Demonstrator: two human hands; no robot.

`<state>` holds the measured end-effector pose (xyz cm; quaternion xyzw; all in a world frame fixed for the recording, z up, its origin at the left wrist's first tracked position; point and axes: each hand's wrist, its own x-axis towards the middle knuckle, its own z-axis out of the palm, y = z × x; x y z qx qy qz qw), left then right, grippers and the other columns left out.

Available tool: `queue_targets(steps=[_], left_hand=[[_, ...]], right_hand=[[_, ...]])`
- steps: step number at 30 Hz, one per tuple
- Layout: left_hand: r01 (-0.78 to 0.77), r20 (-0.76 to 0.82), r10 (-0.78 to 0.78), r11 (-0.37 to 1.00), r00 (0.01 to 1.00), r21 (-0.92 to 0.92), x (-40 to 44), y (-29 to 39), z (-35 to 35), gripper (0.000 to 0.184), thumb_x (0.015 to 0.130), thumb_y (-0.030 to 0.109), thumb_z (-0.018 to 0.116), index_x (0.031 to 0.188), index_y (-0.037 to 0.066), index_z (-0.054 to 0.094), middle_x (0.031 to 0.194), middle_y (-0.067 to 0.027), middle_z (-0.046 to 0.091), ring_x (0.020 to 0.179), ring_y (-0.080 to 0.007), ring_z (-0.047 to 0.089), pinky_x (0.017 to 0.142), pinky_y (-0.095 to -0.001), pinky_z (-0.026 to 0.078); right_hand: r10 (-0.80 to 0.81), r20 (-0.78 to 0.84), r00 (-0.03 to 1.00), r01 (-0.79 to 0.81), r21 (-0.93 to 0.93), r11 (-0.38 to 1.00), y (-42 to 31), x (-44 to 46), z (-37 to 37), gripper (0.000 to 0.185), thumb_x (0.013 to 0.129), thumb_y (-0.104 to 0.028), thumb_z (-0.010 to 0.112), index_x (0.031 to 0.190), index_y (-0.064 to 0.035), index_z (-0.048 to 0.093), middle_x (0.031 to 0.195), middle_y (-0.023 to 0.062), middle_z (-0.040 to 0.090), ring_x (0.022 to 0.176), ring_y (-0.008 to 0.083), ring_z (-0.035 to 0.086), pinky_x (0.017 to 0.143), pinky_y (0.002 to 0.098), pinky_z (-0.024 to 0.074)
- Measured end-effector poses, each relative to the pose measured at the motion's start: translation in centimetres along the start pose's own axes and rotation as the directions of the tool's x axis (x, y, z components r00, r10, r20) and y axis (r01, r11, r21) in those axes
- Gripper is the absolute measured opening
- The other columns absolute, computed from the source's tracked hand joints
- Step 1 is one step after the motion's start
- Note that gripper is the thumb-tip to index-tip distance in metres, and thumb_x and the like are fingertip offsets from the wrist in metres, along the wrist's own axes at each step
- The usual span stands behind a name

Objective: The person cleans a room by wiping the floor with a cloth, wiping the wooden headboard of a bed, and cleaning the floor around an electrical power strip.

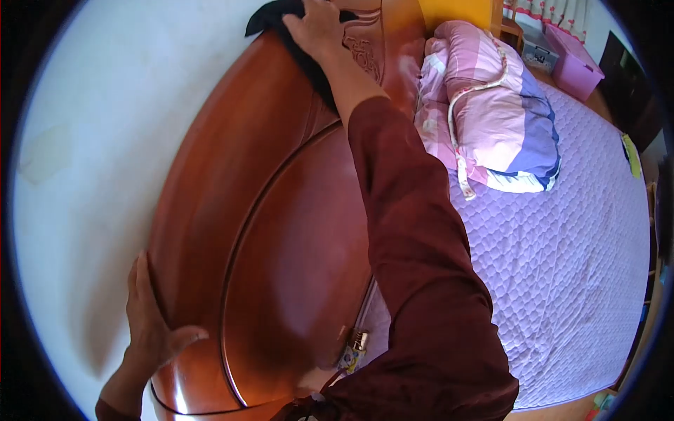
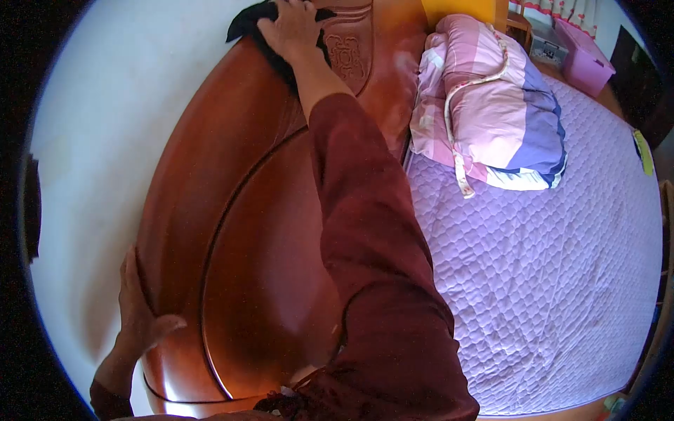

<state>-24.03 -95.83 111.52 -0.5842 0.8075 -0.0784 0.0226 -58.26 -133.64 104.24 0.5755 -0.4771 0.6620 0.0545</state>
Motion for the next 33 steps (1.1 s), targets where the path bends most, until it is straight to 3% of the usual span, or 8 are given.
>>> queue_targets(steps=[4,6,12,14,17,25,28,33], left_hand=[[-0.031,-0.004,0.031,0.999,1.0,-0.038,-0.3,-1.2,0.6,0.141,0.051,0.07,0.078,0.146,-0.007,0.008,0.14,-0.0324,0.029,0.126,-0.048,0.038,0.103,-0.053,0.035],[0.013,0.01,-0.013,1.0,1.0,-0.015,-0.3,-1.3,0.6,0.141,0.053,0.077,0.072,0.146,-0.008,0.008,0.138,-0.0327,0.03,0.124,-0.0471,0.04,0.101,-0.0531,0.037],[0.057,0.015,-0.057,0.996,0.998,-0.069,-0.9,-2.1,1.0,0.141,0.056,0.079,0.071,0.146,-0.009,0.007,0.135,-0.031,0.033,0.121,-0.0438,0.043,0.099,-0.0517,0.038],[0.073,0.004,-0.073,0.993,0.997,-0.088,-1.1,-2.3,1.1,0.14,0.056,0.078,0.072,0.146,-0.009,0.007,0.135,-0.0305,0.033,0.122,-0.0429,0.043,0.1,-0.0511,0.037],[0.067,-0.002,-0.068,0.99,0.998,-0.124,-0.6,-1.8,1.1,0.139,0.057,0.076,0.073,0.146,-0.008,0.008,0.136,-0.0299,0.034,0.122,-0.042,0.043,0.101,-0.0502,0.036],[-0.017,-0.027,0.017,1.0,1.0,-0.005,-0.1,-1.4,1.0,0.135,0.059,0.075,0.072,0.146,-0.008,0.01,0.135,-0.0306,0.035,0.12,-0.0444,0.045,0.099,-0.0507,0.038],[-0.036,-0.042,0.037,0.999,0.998,0.031,0.0,-1.0,1.0,0.134,0.059,0.074,0.072,0.146,-0.007,0.01,0.136,-0.0318,0.034,0.12,-0.046,0.044,0.099,-0.0514,0.038],[0.038,0.028,-0.041,0.995,0.999,0.093,0.1,-0.1,0.3,0.135,0.056,0.063,0.08,0.146,-0.006,0.008,0.139,-0.0332,0.031,0.126,-0.0491,0.038,0.103,-0.0531,0.035]], right_hand=[[0.166,-0.084,0.983,-0.139,0.267,0.954,5.1,1.0,-1.0,0.045,0.088,-0.032,0.056,0.118,0.0012,0.059,0.116,0.0247,0.06,0.112,0.0427,0.053,0.099,0.046,0.0409],[0.34,-0.233,0.911,-0.348,0.007,0.938,14.0,0.3,3.0,0.048,0.08,-0.037,0.061,0.115,-0.0047,0.062,0.107,0.0245,0.063,0.107,0.0405,0.058,0.096,0.0477,0.0443],[0.534,-0.085,0.841,-0.538,-0.232,0.811,31.7,-8.9,1.6,0.062,0.09,-0.047,0.046,0.113,0.0087,0.06,0.116,0.0323,0.058,0.112,0.0475,0.053,0.101,0.0477,0.0389],[0.746,-0.192,0.638,-0.757,0.024,0.653,29.3,-14.4,-1.3,0.062,0.091,-0.047,0.042,0.108,0.0096,0.061,0.111,0.0344,0.06,0.107,0.048,0.056,0.099,0.0489,0.0394],[0.79,-0.188,0.583,-0.807,-0.022,0.591,38.5,-26.9,0.0,0.058,0.094,-0.045,0.039,0.116,0.0042,0.06,0.114,0.0359,0.057,0.109,0.0473,0.055,0.098,0.0482,0.0402],[0.998,0.04,0.05,-0.863,0.504,0.024,26.8,-49.4,-2.7,0.05,0.096,-0.033,0.044,0.13,0.0028,0.048,0.121,0.0225,0.057,0.11,0.0346,0.055,0.097,0.0386,0.0411],[0.991,0.112,0.066,-0.741,0.672,-0.027,21.3,-47.9,-4.1,0.05,0.097,-0.029,0.046,0.136,0.0023,0.043,0.123,0.0174,0.057,0.111,0.0298,0.055,0.097,0.035,0.0415],[0.909,0.051,0.414,-0.61,0.757,0.235,11.5,-34.1,-4.7,0.05,0.09,-0.026,0.052,0.131,0.0023,0.046,0.127,0.018,0.053,0.118,0.0319,0.049,0.102,0.0392,0.0345]])
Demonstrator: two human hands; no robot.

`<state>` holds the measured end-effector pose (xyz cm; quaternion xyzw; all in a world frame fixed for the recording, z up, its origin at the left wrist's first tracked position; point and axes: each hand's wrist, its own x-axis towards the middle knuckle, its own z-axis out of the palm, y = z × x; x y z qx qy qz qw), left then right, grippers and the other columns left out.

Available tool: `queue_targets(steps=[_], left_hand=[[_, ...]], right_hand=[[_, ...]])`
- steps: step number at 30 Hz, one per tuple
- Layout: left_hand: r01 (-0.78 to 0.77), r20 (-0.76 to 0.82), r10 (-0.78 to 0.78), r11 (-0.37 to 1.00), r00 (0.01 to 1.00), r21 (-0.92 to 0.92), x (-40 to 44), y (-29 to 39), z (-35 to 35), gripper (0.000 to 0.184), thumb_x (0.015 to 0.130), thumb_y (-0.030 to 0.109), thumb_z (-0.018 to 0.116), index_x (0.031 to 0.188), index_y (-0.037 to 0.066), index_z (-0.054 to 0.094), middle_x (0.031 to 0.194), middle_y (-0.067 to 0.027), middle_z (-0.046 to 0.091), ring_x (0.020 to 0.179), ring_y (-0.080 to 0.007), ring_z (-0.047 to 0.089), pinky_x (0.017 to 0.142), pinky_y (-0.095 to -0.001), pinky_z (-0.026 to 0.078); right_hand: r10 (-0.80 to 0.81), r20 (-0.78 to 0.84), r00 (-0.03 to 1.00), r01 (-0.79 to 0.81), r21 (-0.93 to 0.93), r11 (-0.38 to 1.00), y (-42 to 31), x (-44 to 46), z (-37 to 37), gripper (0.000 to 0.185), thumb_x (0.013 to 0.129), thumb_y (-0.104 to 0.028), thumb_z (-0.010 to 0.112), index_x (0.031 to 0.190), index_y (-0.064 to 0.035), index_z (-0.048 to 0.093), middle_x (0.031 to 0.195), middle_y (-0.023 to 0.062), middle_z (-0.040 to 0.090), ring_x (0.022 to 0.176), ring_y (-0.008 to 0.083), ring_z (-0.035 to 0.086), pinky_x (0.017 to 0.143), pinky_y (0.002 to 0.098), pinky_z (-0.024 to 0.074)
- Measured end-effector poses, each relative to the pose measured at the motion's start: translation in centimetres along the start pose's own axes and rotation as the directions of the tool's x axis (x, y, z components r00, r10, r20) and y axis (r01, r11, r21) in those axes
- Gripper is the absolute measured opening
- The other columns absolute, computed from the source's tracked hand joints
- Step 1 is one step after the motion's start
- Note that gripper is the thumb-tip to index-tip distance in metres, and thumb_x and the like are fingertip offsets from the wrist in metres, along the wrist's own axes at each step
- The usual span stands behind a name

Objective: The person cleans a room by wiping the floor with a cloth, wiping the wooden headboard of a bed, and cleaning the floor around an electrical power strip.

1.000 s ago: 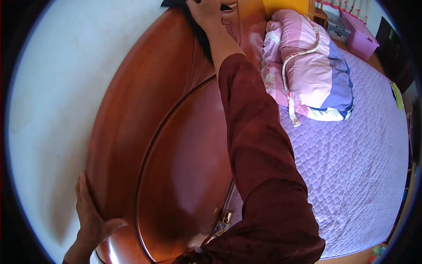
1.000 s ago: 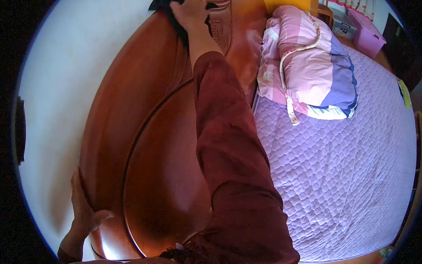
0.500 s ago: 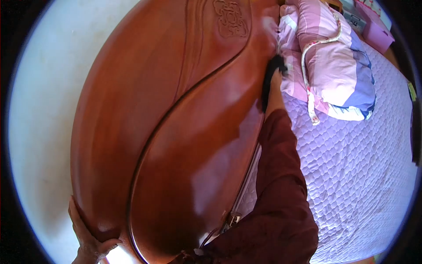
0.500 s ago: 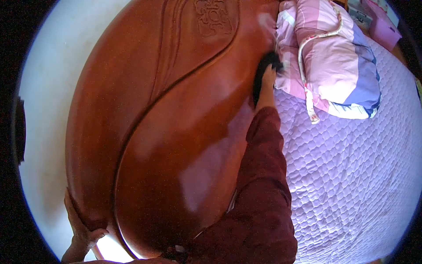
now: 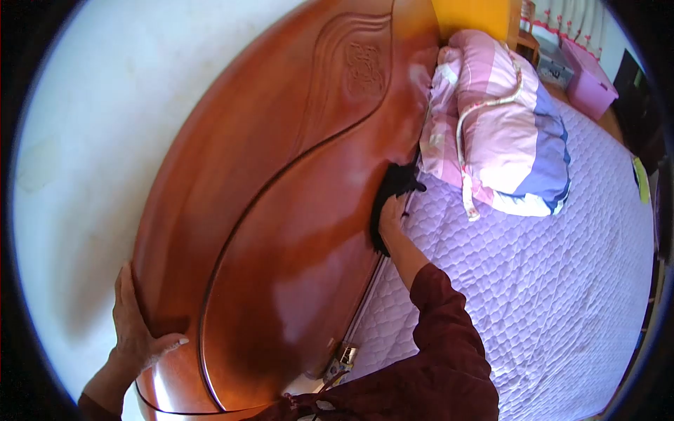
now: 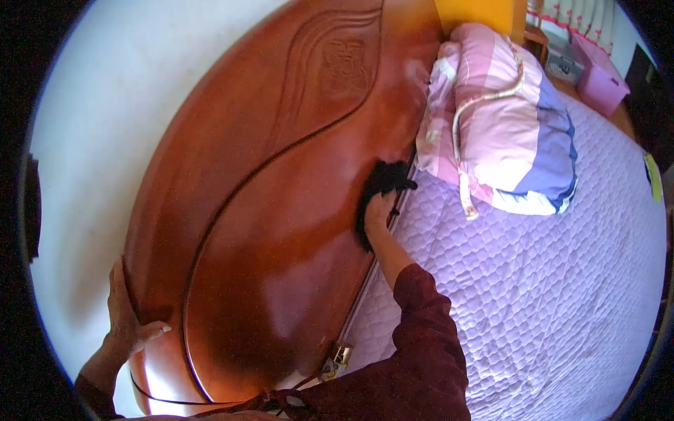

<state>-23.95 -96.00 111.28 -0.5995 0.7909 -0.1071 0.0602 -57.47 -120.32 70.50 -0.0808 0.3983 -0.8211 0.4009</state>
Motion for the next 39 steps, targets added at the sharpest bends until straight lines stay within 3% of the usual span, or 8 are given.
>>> queue_targets(steps=[5,9,12,18,22,25,28,39], left_hand=[[-0.034,-0.013,0.033,0.998,0.999,-0.044,0.0,0.1,-0.2,0.14,0.05,0.054,0.087,0.147,-0.005,0.004,0.141,-0.0337,0.027,0.128,-0.0498,0.035,0.105,-0.0535,0.033],[-0.065,-0.019,0.065,0.997,0.998,0.031,-0.4,-0.2,-0.1,0.141,0.049,0.054,0.087,0.147,-0.005,0.005,0.141,-0.0338,0.027,0.127,-0.05,0.036,0.104,-0.0541,0.034],[-0.027,0.026,0.026,0.999,0.999,0.029,-0.3,0.0,-0.5,0.14,0.05,0.056,0.086,0.146,-0.007,0.006,0.139,-0.0342,0.029,0.126,-0.0501,0.037,0.102,-0.0547,0.036],[-0.107,-0.012,0.107,0.994,0.994,-0.026,0.0,-0.5,-0.4,0.138,0.053,0.06,0.084,0.144,-0.011,0.008,0.136,-0.0362,0.031,0.123,-0.0508,0.039,0.099,-0.0549,0.038],[-0.142,-0.019,0.142,0.99,0.99,-0.011,0.1,-0.9,-0.4,0.138,0.053,0.061,0.084,0.144,-0.012,0.008,0.135,-0.0371,0.031,0.121,-0.0511,0.041,0.098,-0.0545,0.039],[-0.144,0.009,0.145,0.989,0.989,-0.026,0.1,-0.9,-0.6,0.138,0.053,0.061,0.084,0.143,-0.012,0.009,0.135,-0.0373,0.032,0.12,-0.0511,0.042,0.097,-0.0538,0.04],[-0.138,-0.017,0.138,0.989,0.99,-0.046,0.2,-1.1,-0.5,0.137,0.054,0.061,0.083,0.143,-0.012,0.01,0.135,-0.0374,0.032,0.12,-0.0512,0.042,0.097,-0.0535,0.041],[-0.105,-0.019,0.105,0.994,0.994,0.007,0.0,-0.4,-0.3,0.135,0.057,0.061,0.081,0.144,-0.011,0.009,0.137,-0.0369,0.031,0.121,-0.0513,0.041,0.1,-0.054,0.038]], right_hand=[[-0.458,0.429,0.779,0.498,0.022,0.867,-9.7,-4.3,14.6,0.051,0.08,-0.023,0.06,0.123,0.0025,0.051,0.13,0.0208,0.048,0.126,0.0366,0.04,0.108,0.0459,0.0255],[-0.632,0.751,0.191,0.957,0.001,0.291,-15.3,-11.3,20.1,0.049,0.073,-0.026,0.067,0.113,0.0005,0.058,0.129,0.0221,0.048,0.131,0.04,0.037,0.112,0.0523,0.0208],[-0.593,0.776,-0.215,0.939,0.331,0.092,-19.2,-12.0,23.5,0.05,0.067,-0.036,0.073,0.103,-0.0026,0.063,0.121,0.0214,0.053,0.126,0.0382,0.043,0.106,0.0575,0.0286],[-0.558,0.745,0.366,0.93,-0.264,0.257,-20.2,4.9,30.1,0.063,0.079,-0.051,0.065,0.115,0.0006,0.062,0.116,0.0248,0.06,0.115,0.0381,0.052,0.102,0.0442,0.0399],[-0.363,0.777,0.515,0.85,-0.517,0.1,-22.0,11.4,33.9,0.077,0.084,-0.064,0.046,0.115,0.0044,0.062,0.115,0.0303,0.06,0.113,0.0422,0.056,0.097,0.0453,0.0431],[-0.448,0.516,0.73,0.678,-0.631,0.377,-23.5,7.0,32.9,0.039,0.09,-0.031,0.055,0.108,0.0018,0.063,0.103,0.0206,0.065,0.102,0.0379,0.06,0.093,0.0429,0.0454],[-0.5,0.419,0.758,0.615,-0.715,0.334,-17.1,19.2,31.9,0.083,0.086,-0.067,0.039,0.125,0.0042,0.055,0.12,0.0316,0.057,0.118,0.046,0.051,0.102,0.0467,0.0391],[-0.26,0.517,0.816,0.498,-0.856,-0.138,-2.0,22.5,6.0,0.025,0.093,-0.015,0.039,0.108,-0.0026,0.055,0.103,0.0295,0.063,0.098,0.0455,0.061,0.087,0.0525,0.0468]])
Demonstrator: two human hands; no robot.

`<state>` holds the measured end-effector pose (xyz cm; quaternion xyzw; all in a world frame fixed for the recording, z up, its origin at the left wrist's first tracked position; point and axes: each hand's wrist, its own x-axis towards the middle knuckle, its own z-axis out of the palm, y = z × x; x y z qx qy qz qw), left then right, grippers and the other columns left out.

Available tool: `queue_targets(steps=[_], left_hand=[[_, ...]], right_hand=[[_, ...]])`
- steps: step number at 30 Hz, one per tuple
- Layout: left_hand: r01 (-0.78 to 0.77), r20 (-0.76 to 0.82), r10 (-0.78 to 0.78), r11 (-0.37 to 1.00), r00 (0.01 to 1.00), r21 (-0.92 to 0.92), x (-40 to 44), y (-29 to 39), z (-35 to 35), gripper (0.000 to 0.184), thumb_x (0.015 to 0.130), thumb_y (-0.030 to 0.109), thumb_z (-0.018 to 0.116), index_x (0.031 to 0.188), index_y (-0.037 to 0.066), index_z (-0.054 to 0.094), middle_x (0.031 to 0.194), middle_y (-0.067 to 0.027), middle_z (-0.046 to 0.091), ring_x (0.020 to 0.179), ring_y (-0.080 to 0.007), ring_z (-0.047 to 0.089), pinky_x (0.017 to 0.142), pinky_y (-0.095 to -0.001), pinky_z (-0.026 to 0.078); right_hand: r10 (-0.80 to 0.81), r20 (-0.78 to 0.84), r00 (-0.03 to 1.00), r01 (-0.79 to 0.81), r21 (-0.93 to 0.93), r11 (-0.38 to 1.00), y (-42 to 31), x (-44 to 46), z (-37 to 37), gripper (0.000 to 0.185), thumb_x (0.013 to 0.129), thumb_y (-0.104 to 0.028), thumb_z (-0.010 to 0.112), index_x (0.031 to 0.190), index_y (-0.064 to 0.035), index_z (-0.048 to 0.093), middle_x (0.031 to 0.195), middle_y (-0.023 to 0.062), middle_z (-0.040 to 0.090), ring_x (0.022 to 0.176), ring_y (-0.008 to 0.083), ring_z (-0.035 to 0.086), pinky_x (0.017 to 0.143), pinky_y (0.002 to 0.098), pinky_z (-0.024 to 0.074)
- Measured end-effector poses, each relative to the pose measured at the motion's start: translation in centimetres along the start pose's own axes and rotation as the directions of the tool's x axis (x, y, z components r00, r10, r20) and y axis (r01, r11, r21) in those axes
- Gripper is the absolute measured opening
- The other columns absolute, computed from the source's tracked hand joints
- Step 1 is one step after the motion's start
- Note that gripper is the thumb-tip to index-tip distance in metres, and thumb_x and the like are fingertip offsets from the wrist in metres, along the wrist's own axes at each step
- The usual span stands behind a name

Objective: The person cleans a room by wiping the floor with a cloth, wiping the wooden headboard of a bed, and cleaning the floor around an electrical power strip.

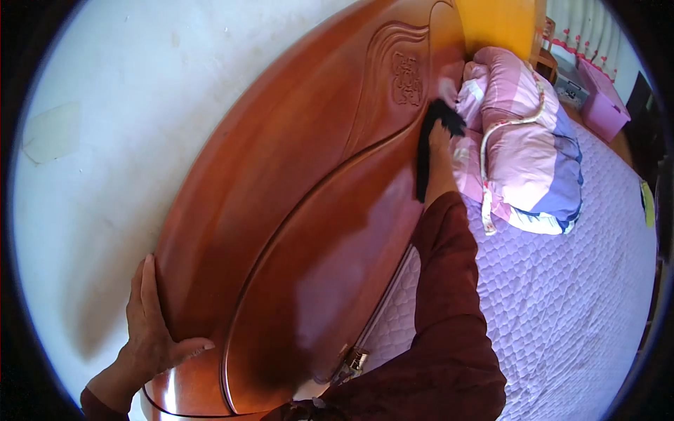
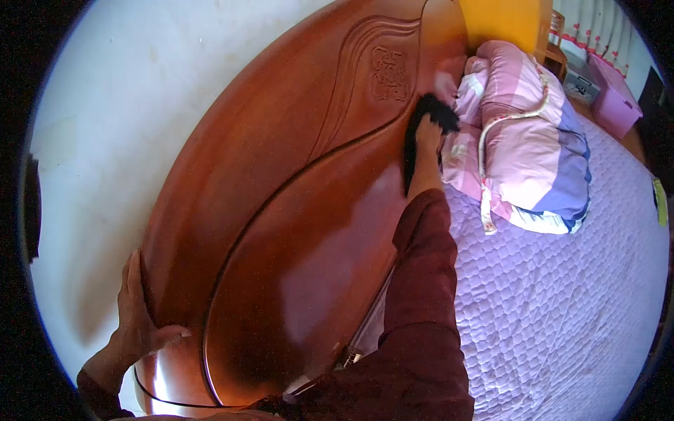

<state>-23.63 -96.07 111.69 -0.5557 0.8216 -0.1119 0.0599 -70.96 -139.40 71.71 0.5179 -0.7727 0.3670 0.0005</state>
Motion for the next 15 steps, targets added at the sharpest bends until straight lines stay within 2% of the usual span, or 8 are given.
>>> queue_targets(steps=[3,6,7,8,10,12,14,15], left_hand=[[-0.049,-0.038,0.048,0.998,0.998,-0.029,0.2,0.1,0.0,0.135,0.055,0.056,0.084,0.145,-0.01,0.008,0.138,-0.0359,0.03,0.123,-0.0507,0.04,0.101,-0.0537,0.038],[-0.071,-0.063,0.069,0.997,0.996,-0.04,0.1,0.0,0.2,0.136,0.052,0.05,0.087,0.146,-0.008,0.007,0.139,-0.0348,0.03,0.124,-0.0501,0.039,0.102,-0.0534,0.037],[-0.048,-0.059,0.045,0.998,0.997,-0.05,0.0,0.0,0.3,0.137,0.051,0.049,0.088,0.146,-0.007,0.007,0.139,-0.0345,0.03,0.124,-0.05,0.039,0.102,-0.0534,0.037],[-0.031,-0.053,0.028,0.998,0.998,-0.057,0.0,0.0,0.3,0.137,0.051,0.048,0.088,0.146,-0.007,0.007,0.14,-0.0342,0.029,0.125,-0.0498,0.039,0.103,-0.0534,0.037],[-0.026,-0.053,0.023,0.998,0.998,-0.061,0.0,0.0,0.5,0.137,0.05,0.046,0.089,0.147,-0.005,0.007,0.141,-0.0337,0.029,0.125,-0.0497,0.038,0.103,-0.0535,0.037],[-0.045,-0.068,0.041,0.998,0.997,-0.052,-0.1,0.0,0.6,0.138,0.049,0.044,0.09,0.147,-0.005,0.007,0.141,-0.0334,0.029,0.126,-0.0498,0.038,0.103,-0.0537,0.037],[0.004,-0.046,-0.005,0.999,0.999,-0.036,-0.1,0.4,0.3,0.137,0.05,0.045,0.09,0.147,-0.005,0.007,0.142,-0.033,0.028,0.127,-0.0497,0.037,0.104,-0.0535,0.036],[0.026,-0.033,-0.027,0.999,0.999,-0.028,0.0,0.6,0.2,0.137,0.05,0.046,0.089,0.147,-0.005,0.007,0.142,-0.0329,0.028,0.127,-0.0497,0.037,0.105,-0.0534,0.035]], right_hand=[[0.01,0.019,1.0,-0.009,-0.047,0.999,0.8,-6.4,0.8,0.025,0.092,-0.013,0.042,0.108,-0.001,0.056,0.103,0.0295,0.062,0.099,0.0445,0.059,0.088,0.0526,0.046],[-0.075,-0.037,0.996,0.069,-0.144,0.987,-0.3,-12.9,1.0,0.024,0.091,-0.012,0.046,0.108,0.0006,0.058,0.103,0.0295,0.061,0.101,0.0435,0.058,0.09,0.0527,0.0451],[0.031,-0.065,0.997,-0.029,0.035,0.999,-1.5,-14.2,1.3,0.024,0.091,-0.011,0.047,0.108,0.0011,0.058,0.103,0.0295,0.061,0.102,0.0431,0.058,0.09,0.0528,0.0448],[0.217,-0.092,0.972,-0.171,0.36,0.917,-3.5,-15.0,1.0,0.025,0.087,-0.011,0.05,0.107,0.0032,0.057,0.104,0.0299,0.06,0.104,0.0442,0.056,0.091,0.0516,0.0446],[0.259,-0.107,0.96,-0.085,0.77,0.633,-9.1,-17.1,-3.8,0.027,0.091,-0.011,0.048,0.112,0.0044,0.053,0.111,0.0199,0.056,0.109,0.0352,0.052,0.097,0.0417,0.0412],[0.044,-0.225,0.973,0.181,0.871,0.457,-14.6,-20.0,-10.1,0.026,0.097,-0.012,0.044,0.118,0.0022,0.049,0.113,0.0077,0.053,0.109,0.0234,0.05,0.1,0.0302,0.0388],[-0.115,-0.305,0.945,0.323,0.832,0.45,-18.6,-22.8,-15.1,0.038,0.085,-0.01,0.053,0.12,0.0054,0.049,0.125,0.0166,0.046,0.118,0.0358,0.041,0.105,0.0396,0.0309],[-0.209,-0.352,0.912,0.405,0.708,0.578,-19.0,-23.0,-15.9,0.041,0.081,-0.011,0.055,0.119,0.0063,0.05,0.127,0.0213,0.045,0.121,0.0417,0.039,0.106,0.0457,0.0284]])
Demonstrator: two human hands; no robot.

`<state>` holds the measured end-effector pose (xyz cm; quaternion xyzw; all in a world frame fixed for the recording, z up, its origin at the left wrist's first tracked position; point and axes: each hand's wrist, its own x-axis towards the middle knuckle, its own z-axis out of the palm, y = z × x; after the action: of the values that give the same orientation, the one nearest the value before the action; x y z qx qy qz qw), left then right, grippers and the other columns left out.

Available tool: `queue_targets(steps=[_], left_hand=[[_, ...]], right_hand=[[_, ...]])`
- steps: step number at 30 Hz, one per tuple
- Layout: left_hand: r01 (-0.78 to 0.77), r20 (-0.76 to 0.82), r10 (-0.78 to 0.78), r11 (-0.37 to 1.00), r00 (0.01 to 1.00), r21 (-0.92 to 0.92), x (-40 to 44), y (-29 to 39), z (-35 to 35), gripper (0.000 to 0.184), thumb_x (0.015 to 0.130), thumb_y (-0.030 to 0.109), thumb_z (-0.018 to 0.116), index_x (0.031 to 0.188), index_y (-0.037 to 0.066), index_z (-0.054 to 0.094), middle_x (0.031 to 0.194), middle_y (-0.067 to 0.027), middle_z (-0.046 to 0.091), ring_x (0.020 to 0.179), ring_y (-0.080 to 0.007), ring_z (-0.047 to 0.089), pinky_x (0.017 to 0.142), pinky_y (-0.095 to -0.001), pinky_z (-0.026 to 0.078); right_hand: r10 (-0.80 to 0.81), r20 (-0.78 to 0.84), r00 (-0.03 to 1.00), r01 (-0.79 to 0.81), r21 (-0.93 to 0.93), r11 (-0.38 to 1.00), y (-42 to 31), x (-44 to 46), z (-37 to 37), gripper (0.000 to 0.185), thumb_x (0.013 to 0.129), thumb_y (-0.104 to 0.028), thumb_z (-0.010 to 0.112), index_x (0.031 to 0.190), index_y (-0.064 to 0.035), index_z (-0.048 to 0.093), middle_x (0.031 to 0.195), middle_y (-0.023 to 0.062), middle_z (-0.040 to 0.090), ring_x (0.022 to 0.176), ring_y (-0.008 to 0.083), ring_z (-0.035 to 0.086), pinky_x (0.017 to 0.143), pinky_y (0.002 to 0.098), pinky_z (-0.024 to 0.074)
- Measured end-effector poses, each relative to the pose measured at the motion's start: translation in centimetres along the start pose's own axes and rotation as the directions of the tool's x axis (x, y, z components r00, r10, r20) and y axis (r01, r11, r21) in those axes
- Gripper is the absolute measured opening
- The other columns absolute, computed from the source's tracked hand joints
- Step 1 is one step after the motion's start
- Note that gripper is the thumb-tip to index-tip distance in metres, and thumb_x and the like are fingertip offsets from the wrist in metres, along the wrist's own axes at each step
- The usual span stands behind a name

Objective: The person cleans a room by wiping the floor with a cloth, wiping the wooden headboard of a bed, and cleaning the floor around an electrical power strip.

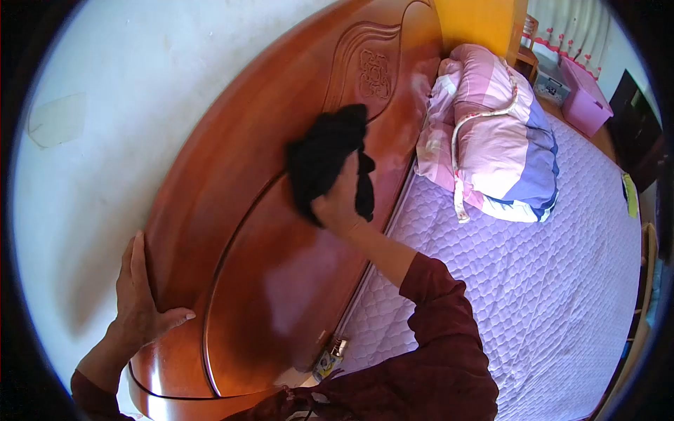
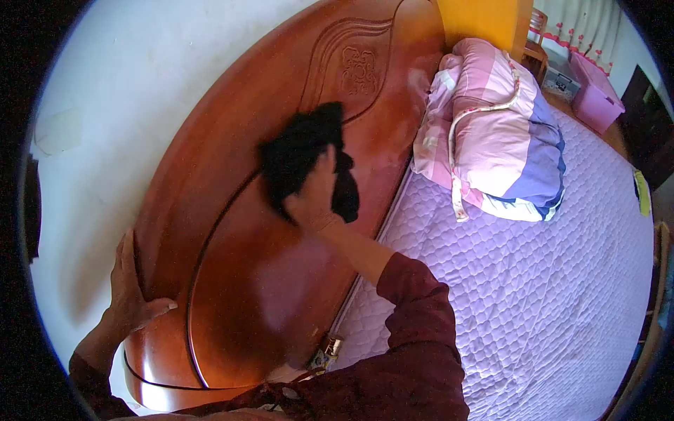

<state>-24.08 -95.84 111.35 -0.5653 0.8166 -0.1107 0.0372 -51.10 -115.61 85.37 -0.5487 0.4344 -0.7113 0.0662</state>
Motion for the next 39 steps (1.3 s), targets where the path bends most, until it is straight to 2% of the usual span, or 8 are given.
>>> queue_targets(steps=[4,8,13,21,24,29,33,39], left_hand=[[0.001,0.008,0.0,0.999,1.0,-0.034,0.0,-0.6,0.3,0.133,0.057,0.058,0.083,0.146,-0.007,0.008,0.142,-0.0339,0.028,0.128,-0.0501,0.036,0.106,-0.0527,0.034],[0.01,0.026,-0.01,1.0,1.0,0.01,0.0,-0.4,0.1,0.132,0.061,0.068,0.075,0.145,-0.009,0.009,0.14,-0.0357,0.029,0.126,-0.051,0.037,0.104,-0.053,0.034],[-0.009,0.032,0.008,1.0,0.999,0.016,0.2,-0.6,0.1,0.133,0.061,0.071,0.072,0.144,-0.011,0.009,0.138,-0.0366,0.03,0.123,-0.0511,0.04,0.102,-0.0541,0.036],[-0.011,0.039,0.01,1.0,0.999,0.019,0.4,-0.4,-0.2,0.133,0.06,0.066,0.077,0.144,-0.011,0.008,0.137,-0.0372,0.031,0.122,-0.0526,0.041,0.102,-0.0544,0.036],[-0.003,0.034,0.002,0.999,0.999,0.047,0.3,-0.5,0.0,0.133,0.06,0.065,0.077,0.145,-0.01,0.008,0.138,-0.0372,0.03,0.124,-0.0528,0.039,0.103,-0.0542,0.035],[0.015,0.021,-0.015,0.999,1.0,0.029,0.2,-0.4,0.1,0.132,0.059,0.064,0.078,0.147,-0.006,0.008,0.141,-0.0336,0.03,0.127,-0.0502,0.038,0.105,-0.0518,0.035],[0.081,0.036,-0.082,0.996,0.996,0.025,0.2,0.0,0.0,0.132,0.058,0.065,0.077,0.148,-0.002,0.009,0.143,-0.031,0.03,0.128,-0.0483,0.038,0.106,-0.0502,0.035],[0.039,-0.012,-0.039,0.999,0.999,0.025,0.4,-0.2,0.4,0.133,0.056,0.073,0.072,0.148,0.0,0.012,0.143,-0.03,0.032,0.129,-0.0478,0.039,0.106,-0.0495,0.036]], right_hand=[[-0.33,0.343,0.879,0.466,-0.763,0.448,5.4,2.2,1.6,0.025,0.09,-0.021,0.049,0.101,-0.0013,0.059,0.104,0.0223,0.055,0.103,0.0407,0.051,0.093,0.0515,0.0378],[0.215,-0.024,0.976,-0.216,-0.171,0.961,11.1,18.0,3.6,0.059,0.087,-0.045,0.047,0.103,0.009,0.064,0.11,0.0316,0.059,0.108,0.049,0.052,0.096,0.0622,0.0353],[0.152,-0.009,0.988,-0.12,-0.66,0.742,21.0,27.0,2.8,0.043,0.097,-0.041,0.034,0.114,-0.0142,0.063,0.117,0.0271,0.06,0.11,0.047,0.057,0.093,0.0532,0.0459],[0.609,-0.177,0.773,-0.626,-0.367,0.688,20.4,25.5,1.2,0.073,0.087,-0.06,0.033,0.126,-0.0053,0.06,0.132,0.027,0.052,0.125,0.0446,0.046,0.107,0.0488,0.0311],[0.362,0.119,0.924,-0.27,-0.466,0.842,18.4,22.9,0.6,0.065,0.089,-0.049,0.039,0.124,0.0033,0.056,0.138,0.0257,0.045,0.122,0.0475,0.041,0.101,0.0584,0.0323],[-0.274,-0.088,0.958,0.227,-0.357,0.906,8.4,14.9,1.9,0.02,0.082,-0.017,0.057,0.098,-0.009,0.065,0.101,0.012,0.062,0.099,0.0345,0.055,0.09,0.0449,0.0399],[-0.317,0.028,0.948,0.315,-0.222,0.923,-2.6,6.6,1.7,0.022,0.085,-0.018,0.054,0.104,-0.0096,0.062,0.109,0.0098,0.061,0.103,0.0303,0.054,0.09,0.0425,0.0392],[-0.442,0.371,0.817,0.405,0.178,0.897,-15.7,-5.6,0.6,0.052,0.076,-0.036,0.064,0.123,-0.0149,0.058,0.131,0.0146,0.05,0.123,0.0434,0.038,0.09,0.0662,0.0337]])
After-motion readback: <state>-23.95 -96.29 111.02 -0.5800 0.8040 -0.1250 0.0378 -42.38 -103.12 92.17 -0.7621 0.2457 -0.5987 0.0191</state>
